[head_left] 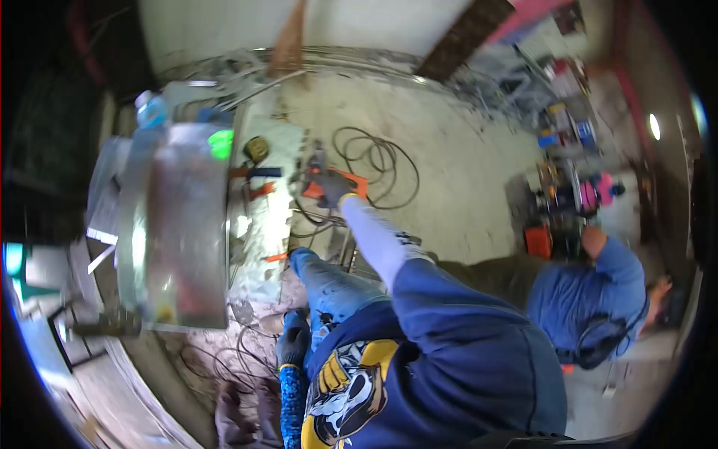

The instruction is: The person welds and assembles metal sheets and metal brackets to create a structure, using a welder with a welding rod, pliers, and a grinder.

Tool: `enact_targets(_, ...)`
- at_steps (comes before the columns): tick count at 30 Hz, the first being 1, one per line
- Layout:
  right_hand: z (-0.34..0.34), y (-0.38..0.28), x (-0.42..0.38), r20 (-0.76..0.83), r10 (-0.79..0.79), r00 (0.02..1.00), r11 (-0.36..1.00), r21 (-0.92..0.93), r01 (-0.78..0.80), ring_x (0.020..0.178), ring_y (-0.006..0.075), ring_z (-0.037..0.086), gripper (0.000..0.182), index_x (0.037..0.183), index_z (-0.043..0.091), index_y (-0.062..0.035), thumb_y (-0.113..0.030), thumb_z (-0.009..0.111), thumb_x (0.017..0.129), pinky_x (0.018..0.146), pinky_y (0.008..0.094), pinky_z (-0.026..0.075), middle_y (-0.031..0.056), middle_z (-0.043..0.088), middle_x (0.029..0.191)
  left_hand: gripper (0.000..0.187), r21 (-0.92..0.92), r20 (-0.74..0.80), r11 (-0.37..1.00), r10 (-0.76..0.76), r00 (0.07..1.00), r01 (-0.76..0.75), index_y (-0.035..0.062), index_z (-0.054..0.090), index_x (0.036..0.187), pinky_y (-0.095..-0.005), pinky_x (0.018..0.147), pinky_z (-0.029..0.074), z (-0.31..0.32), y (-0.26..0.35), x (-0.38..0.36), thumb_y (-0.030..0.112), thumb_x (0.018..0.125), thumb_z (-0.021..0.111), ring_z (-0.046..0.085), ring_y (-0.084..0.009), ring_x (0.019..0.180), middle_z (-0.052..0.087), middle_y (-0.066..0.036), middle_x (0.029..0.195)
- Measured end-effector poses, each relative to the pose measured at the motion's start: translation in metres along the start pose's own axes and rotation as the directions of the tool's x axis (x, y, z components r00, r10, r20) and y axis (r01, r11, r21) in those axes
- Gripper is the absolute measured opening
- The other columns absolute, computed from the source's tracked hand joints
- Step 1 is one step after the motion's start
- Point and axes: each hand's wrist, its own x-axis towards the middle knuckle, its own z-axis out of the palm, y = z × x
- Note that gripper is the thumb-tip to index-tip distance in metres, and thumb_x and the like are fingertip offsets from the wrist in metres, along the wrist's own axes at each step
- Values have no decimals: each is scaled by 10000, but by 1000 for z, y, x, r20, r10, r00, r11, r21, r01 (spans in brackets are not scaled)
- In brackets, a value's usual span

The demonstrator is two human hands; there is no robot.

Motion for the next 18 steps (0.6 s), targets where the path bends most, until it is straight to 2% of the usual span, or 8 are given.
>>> enact_targets(3, 11, -12, 38, 19, -141, 990, 970, -196, 142, 552, 161, 571, 427, 986, 645, -36, -421, 721, 818, 510, 313, 515, 48, 568, 685, 221, 291, 82, 898, 320, 944, -329, 36, 684, 866, -436, 737, 502, -4, 2, 6, 240, 867, 597, 642, -374, 832, 676, -201, 842)
enact_targets(5, 18, -33, 48, 51, -158, 986, 958, -235, 166, 645, 301, 636, 527, 1001, 663, 18, -463, 672, 785, 629, 416, 511, 179, 642, 746, 197, 352, 228, 820, 392, 891, -451, 8, 651, 934, -399, 787, 490, -9, 19, 6, 190, 885, 595, 630, -340, 877, 659, -188, 910)
enact_targets(7, 26, -23, 95, 109, -257, 960, 939, -208, 275, 763, 349, 665, 573, 944, 679, 39, -508, 660, 774, 744, 427, 507, 250, 674, 835, 170, 180, 235, 972, 106, 966, -150, 13, 634, 979, -376, 815, 482, -8, 39, 14, 156, 895, 597, 620, -300, 923, 647, -161, 960)
enact_targets(10, 36, -60, 109, 3, -165, 986, 953, -256, 160, 766, 344, 669, 539, 912, 686, 34, -489, 649, 789, 722, 419, 505, 246, 672, 809, 165, 239, 273, 949, 138, 952, -206, 20, 628, 992, -372, 813, 483, -11, 77, 26, 156, 900, 611, 616, -266, 932, 644, -137, 957)
enact_targets(11, 31, -74, 100, 9, -122, 993, 964, -236, 120, 697, 311, 671, 500, 918, 679, 35, -445, 653, 781, 663, 408, 508, 218, 668, 754, 169, 208, 248, 977, -7, 969, -46, 23, 623, 1003, -392, 809, 493, -10, 97, 28, 124, 867, 621, 615, -307, 934, 636, -161, 974)
enact_targets(13, 34, -58, 135, 38, -150, 988, 965, -210, 154, 651, 281, 668, 469, 924, 670, 39, -403, 652, 767, 625, 399, 510, 195, 665, 712, 190, 441, 354, 780, 303, 885, -444, 25, 621, 998, -423, 802, 501, -14, 115, 41, 94, 821, 624, 602, -361, 942, 621, -186, 1003)
enact_targets(17, 29, -63, 150, 44, -65, 997, 965, -252, 74, 734, 297, 683, 505, 1023, 640, 37, -387, 660, 747, 676, 409, 520, 222, 681, 832, 206, 303, 244, 930, 133, 961, -206, 25, 627, 1042, -399, 805, 512, -7, 153, 55, 113, 857, 606, 615, -349, 947, 623, -180, 1033)
enact_targets(18, 29, -58, 155, 22, -72, 997, 958, -275, 75, 768, 312, 684, 500, 1019, 639, 31, -388, 667, 746, 702, 415, 520, 231, 680, 861, 251, 397, 297, 857, 217, 930, -327, 17, 623, 1028, -423, 805, 515, -8, 161, 60, 88, 789, 649, 608, -371, 953, 621, -188, 1032)
